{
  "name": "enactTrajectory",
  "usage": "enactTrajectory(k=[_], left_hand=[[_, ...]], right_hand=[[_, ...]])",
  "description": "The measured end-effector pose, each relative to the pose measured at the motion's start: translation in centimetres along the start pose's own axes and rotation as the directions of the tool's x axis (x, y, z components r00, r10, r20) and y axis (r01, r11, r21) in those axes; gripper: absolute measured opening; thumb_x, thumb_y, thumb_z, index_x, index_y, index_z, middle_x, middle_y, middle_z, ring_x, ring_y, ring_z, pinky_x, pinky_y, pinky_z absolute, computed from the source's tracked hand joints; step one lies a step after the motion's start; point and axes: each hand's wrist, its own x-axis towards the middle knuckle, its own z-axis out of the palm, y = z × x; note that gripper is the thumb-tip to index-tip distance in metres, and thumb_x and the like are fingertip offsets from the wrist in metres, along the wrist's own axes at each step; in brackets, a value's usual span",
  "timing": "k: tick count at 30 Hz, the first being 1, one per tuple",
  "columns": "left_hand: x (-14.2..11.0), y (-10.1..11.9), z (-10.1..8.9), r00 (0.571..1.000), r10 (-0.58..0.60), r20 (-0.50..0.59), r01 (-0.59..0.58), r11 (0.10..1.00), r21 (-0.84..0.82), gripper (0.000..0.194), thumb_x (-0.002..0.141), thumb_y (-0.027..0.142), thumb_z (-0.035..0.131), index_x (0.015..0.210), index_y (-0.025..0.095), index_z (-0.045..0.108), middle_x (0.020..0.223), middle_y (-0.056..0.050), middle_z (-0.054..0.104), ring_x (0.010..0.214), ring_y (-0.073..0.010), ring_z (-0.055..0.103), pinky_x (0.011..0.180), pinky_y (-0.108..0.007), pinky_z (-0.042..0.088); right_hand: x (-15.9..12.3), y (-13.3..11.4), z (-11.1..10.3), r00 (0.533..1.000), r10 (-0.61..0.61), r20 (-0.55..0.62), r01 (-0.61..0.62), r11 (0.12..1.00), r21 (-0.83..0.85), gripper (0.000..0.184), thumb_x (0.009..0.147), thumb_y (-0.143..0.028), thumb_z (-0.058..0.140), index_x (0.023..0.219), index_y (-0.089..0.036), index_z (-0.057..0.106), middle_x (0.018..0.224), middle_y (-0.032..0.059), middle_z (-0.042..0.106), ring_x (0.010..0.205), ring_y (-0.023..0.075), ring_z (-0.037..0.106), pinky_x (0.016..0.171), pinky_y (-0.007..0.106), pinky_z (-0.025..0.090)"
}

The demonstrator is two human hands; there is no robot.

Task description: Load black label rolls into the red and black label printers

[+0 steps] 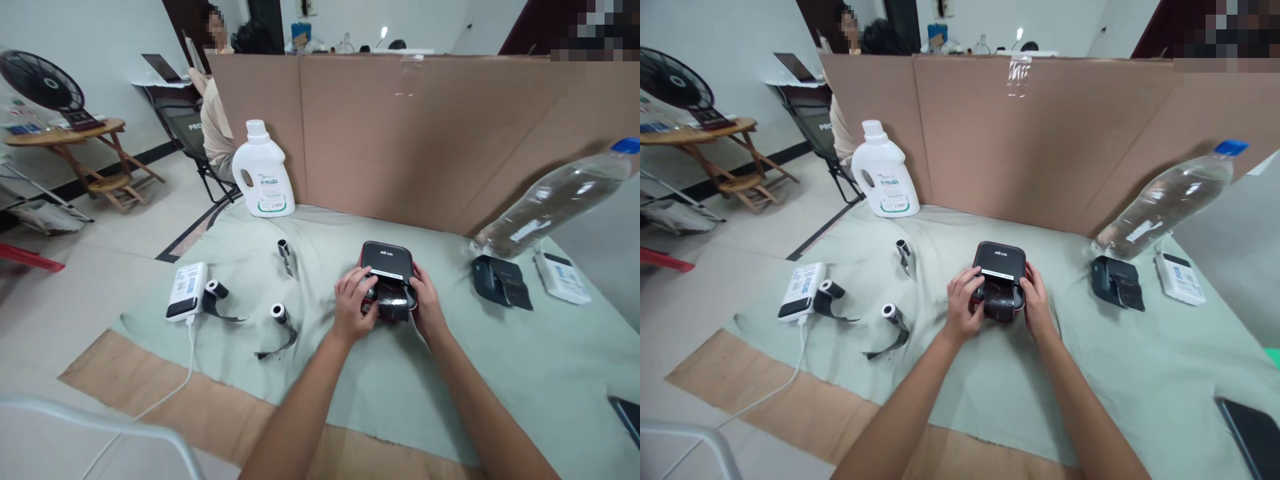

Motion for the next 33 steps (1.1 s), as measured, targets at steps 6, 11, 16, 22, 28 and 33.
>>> enactTrajectory(k=[6, 11, 16, 22, 28, 33], left_hand=[[0.7, -0.4, 0.2, 0.993, -0.112, 0.033, 0.113, 0.993, -0.036, 0.052, 0.094, 0.036, 0.052, 0.144, 0.021, 0.049, 0.132, -0.012, 0.068, 0.133, -0.0306, 0.052, 0.113, -0.049, 0.041], [1.1, -0.7, 1.0, 0.989, -0.144, -0.032, 0.142, 0.988, -0.059, 0.045, 0.089, 0.030, 0.051, 0.132, 0.020, 0.057, 0.115, -0.010, 0.072, 0.120, -0.0297, 0.058, 0.107, -0.049, 0.047], [1.3, -0.1, 0.1, 0.988, -0.139, -0.066, 0.133, 0.986, -0.097, 0.035, 0.095, 0.029, 0.048, 0.127, 0.020, 0.060, 0.117, -0.010, 0.073, 0.119, -0.0267, 0.061, 0.106, -0.046, 0.049], [7.8, -1.8, -9.7, 0.885, -0.413, -0.214, 0.454, 0.869, 0.199, 0.018, 0.098, 0.031, 0.052, 0.103, 0.022, 0.068, 0.104, -0.007, 0.074, 0.092, -0.0200, 0.070, 0.087, -0.034, 0.055], [12.6, -11.1, -13.7, 0.529, -0.848, -0.032, 0.563, 0.323, 0.761, 0.046, 0.085, 0.035, 0.071, 0.130, 0.025, 0.068, 0.136, -0.013, 0.067, 0.122, -0.0331, 0.064, 0.099, -0.042, 0.052], [12.1, -13.0, -15.0, 0.606, -0.795, 0.040, 0.472, 0.400, 0.786, 0.036, 0.086, 0.018, 0.061, 0.119, 0.024, 0.076, 0.121, -0.010, 0.076, 0.116, -0.0278, 0.069, 0.099, -0.036, 0.053]], right_hand=[[0.3, -0.2, -0.1, 1.000, 0.012, 0.023, -0.012, 1.000, -0.013, 0.055, 0.087, -0.044, 0.065, 0.140, -0.029, 0.059, 0.152, 0.0046, 0.058, 0.144, 0.0290, 0.050, 0.123, 0.048, 0.036], [0.3, 0.2, -0.3, 0.999, -0.025, 0.048, 0.028, 0.997, -0.068, 0.057, 0.088, -0.044, 0.065, 0.142, -0.029, 0.058, 0.152, 0.0046, 0.057, 0.142, 0.0284, 0.051, 0.119, 0.045, 0.040], [-0.6, 1.5, 0.6, 0.986, -0.154, -0.059, 0.154, 0.988, -0.005, 0.053, 0.094, -0.056, 0.055, 0.136, -0.025, 0.063, 0.143, 0.0074, 0.063, 0.134, 0.0292, 0.057, 0.118, 0.050, 0.039], [-0.7, 1.9, 1.1, 0.982, -0.120, -0.143, 0.139, 0.982, 0.128, 0.052, 0.094, -0.061, 0.054, 0.129, -0.024, 0.067, 0.135, 0.0082, 0.068, 0.127, 0.0280, 0.061, 0.111, 0.049, 0.045], [-0.9, 0.5, 1.3, 0.978, -0.156, -0.136, 0.151, 0.987, -0.046, 0.052, 0.093, -0.058, 0.054, 0.124, -0.019, 0.069, 0.127, 0.0103, 0.070, 0.119, 0.0286, 0.063, 0.106, 0.048, 0.046], [-0.7, 1.0, 1.0, 0.980, -0.132, -0.147, 0.129, 0.991, -0.027, 0.047, 0.092, -0.053, 0.055, 0.121, -0.019, 0.070, 0.123, 0.0084, 0.071, 0.116, 0.0265, 0.063, 0.104, 0.044, 0.046]])
